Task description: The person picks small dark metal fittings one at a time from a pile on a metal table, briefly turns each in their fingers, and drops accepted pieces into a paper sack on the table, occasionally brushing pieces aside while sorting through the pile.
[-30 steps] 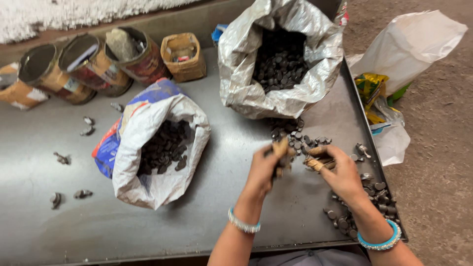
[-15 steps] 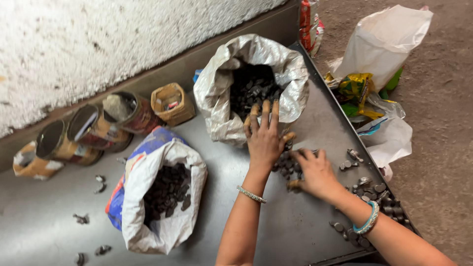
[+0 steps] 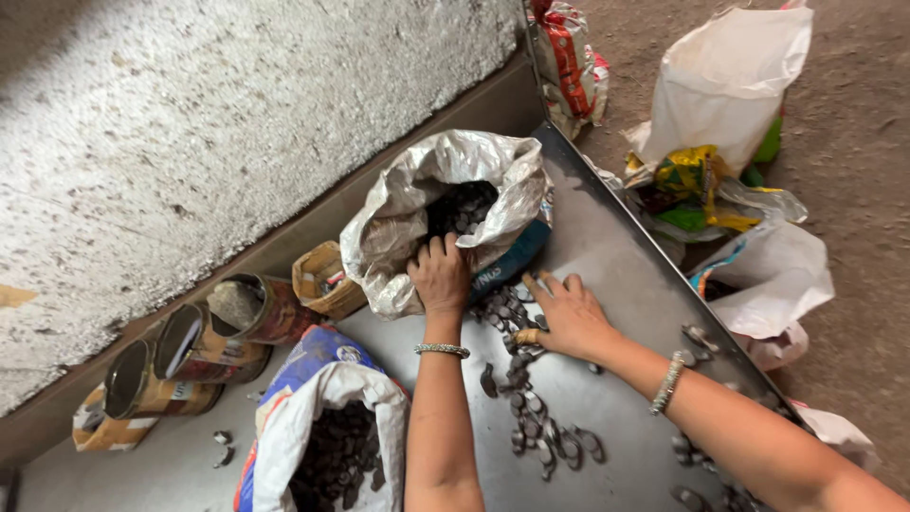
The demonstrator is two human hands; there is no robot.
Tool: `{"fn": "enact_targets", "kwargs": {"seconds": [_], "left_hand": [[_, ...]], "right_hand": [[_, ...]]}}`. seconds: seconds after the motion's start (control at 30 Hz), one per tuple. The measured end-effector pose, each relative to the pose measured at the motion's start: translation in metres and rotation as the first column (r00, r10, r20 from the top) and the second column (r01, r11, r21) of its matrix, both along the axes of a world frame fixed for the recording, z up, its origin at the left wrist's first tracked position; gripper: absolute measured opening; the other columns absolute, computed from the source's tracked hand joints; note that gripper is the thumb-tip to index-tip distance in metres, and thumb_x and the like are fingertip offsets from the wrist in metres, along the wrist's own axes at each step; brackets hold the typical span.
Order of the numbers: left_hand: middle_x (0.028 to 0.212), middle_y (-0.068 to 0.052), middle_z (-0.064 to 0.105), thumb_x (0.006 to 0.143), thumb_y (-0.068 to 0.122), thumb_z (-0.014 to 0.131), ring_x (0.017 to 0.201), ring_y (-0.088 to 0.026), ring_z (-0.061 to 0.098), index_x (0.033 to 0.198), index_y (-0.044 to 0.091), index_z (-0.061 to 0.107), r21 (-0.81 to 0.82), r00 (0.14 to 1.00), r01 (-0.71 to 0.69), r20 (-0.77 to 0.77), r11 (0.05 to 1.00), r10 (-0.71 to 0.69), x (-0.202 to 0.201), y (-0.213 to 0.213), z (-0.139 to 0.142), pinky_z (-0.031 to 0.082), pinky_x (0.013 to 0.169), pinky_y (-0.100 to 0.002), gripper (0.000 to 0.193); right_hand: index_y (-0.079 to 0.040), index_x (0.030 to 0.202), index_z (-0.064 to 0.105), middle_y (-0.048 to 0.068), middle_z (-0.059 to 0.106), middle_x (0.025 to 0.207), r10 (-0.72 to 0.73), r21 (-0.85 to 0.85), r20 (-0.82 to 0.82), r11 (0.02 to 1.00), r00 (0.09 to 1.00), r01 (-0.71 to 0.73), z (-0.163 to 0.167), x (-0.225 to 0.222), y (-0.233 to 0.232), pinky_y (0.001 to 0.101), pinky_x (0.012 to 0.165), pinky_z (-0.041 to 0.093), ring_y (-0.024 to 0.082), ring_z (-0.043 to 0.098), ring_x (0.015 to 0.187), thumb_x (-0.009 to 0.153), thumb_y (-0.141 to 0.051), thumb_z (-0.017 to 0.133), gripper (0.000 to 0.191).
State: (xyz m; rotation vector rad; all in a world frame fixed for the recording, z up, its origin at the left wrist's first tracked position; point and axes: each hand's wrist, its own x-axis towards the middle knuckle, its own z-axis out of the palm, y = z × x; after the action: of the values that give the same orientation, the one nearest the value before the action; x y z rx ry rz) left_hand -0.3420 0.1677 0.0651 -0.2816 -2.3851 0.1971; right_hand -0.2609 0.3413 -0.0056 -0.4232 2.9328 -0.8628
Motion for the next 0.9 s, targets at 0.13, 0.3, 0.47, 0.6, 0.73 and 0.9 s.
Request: {"fn": "enact_targets", "kwargs": {"seconds": [0.13, 0.3, 0.47, 0.6, 0.73, 0.9], "left_hand": [[0.093, -0.006, 0.071, 0.094, 0.047, 0.064, 0.084, -0.029, 0.066, 0.111, 0.017, 0.071, 0.104, 0.979, -0.142, 0.160, 0.984, 0.124, -0.028, -0.006, 0.000, 0.046, 0.072, -0.051, 0.036], [0.091, -0.008, 0.074, 0.097, 0.049, 0.061, 0.085, -0.031, 0.069, 0.108, 0.017, 0.072, 0.140, 0.961, -0.162, 0.245, 0.977, 0.125, -0.056, -0.024, 0.013, 0.047, 0.075, -0.052, 0.036], [0.089, -0.008, 0.074, 0.095, 0.049, 0.060, 0.083, -0.031, 0.069, 0.105, 0.017, 0.072, 0.173, 0.983, -0.121, 0.156, 0.977, 0.094, -0.034, -0.046, 0.018, 0.048, 0.075, -0.053, 0.036], [0.089, -0.007, 0.073, 0.098, 0.049, 0.059, 0.084, -0.031, 0.070, 0.101, 0.015, 0.071, 0.164, 0.970, -0.147, 0.219, 0.975, 0.109, -0.022, -0.047, 0.021, 0.048, 0.075, -0.052, 0.036], [0.087, -0.006, 0.072, 0.094, 0.045, 0.059, 0.082, -0.030, 0.070, 0.097, 0.016, 0.070, 0.089, 0.966, -0.166, 0.216, 0.982, 0.144, -0.024, -0.041, 0.026, 0.048, 0.072, -0.052, 0.031], [0.088, -0.007, 0.071, 0.096, 0.030, 0.060, 0.086, -0.030, 0.068, 0.102, 0.016, 0.069, 0.146, 0.979, -0.132, 0.172, 0.980, 0.106, -0.012, -0.036, 0.019, 0.047, 0.077, -0.050, 0.017]], "right_hand": [[-0.015, 0.145, 0.052, 0.006, 0.052, 0.141, 0.091, 0.046, 0.051, 0.995, 0.995, -0.094, -0.003, -0.016, -0.034, 0.0486, 0.094, 0.045, 0.034, 0.045, 0.120, 0.073, -0.062, 0.077, 0.090], [-0.020, 0.139, 0.058, 0.004, 0.054, 0.137, 0.335, 0.084, 0.098, 0.936, 0.937, -0.343, 0.009, 0.020, -0.059, 0.0505, 0.090, 0.042, 0.034, 0.045, 0.118, 0.079, -0.054, 0.074, 0.071], [-0.018, 0.137, 0.061, 0.009, 0.052, 0.142, 0.469, -0.019, 0.325, 0.871, 0.821, -0.491, 0.021, 0.041, -0.088, 0.0471, 0.102, 0.045, 0.037, 0.046, 0.122, 0.079, -0.050, 0.075, 0.067], [-0.015, 0.139, 0.061, 0.018, 0.048, 0.141, 0.190, -0.028, -0.030, 0.981, 0.981, -0.191, 0.027, -0.002, -0.125, 0.0531, 0.093, 0.043, 0.041, 0.045, 0.122, 0.073, -0.041, 0.080, 0.074], [-0.008, 0.114, 0.069, 0.016, 0.053, 0.133, 0.184, -0.006, -0.094, 0.983, 0.978, -0.185, 0.028, 0.004, -0.143, 0.0497, 0.094, 0.045, 0.038, 0.050, 0.124, 0.076, -0.029, 0.074, 0.044], [-0.005, 0.107, 0.070, 0.017, 0.058, 0.127, 0.378, -0.047, -0.006, 0.925, 0.926, -0.378, 0.005, 0.069, -0.120, 0.0461, 0.096, 0.048, 0.037, 0.055, 0.114, 0.080, -0.012, 0.066, 0.028]]}}
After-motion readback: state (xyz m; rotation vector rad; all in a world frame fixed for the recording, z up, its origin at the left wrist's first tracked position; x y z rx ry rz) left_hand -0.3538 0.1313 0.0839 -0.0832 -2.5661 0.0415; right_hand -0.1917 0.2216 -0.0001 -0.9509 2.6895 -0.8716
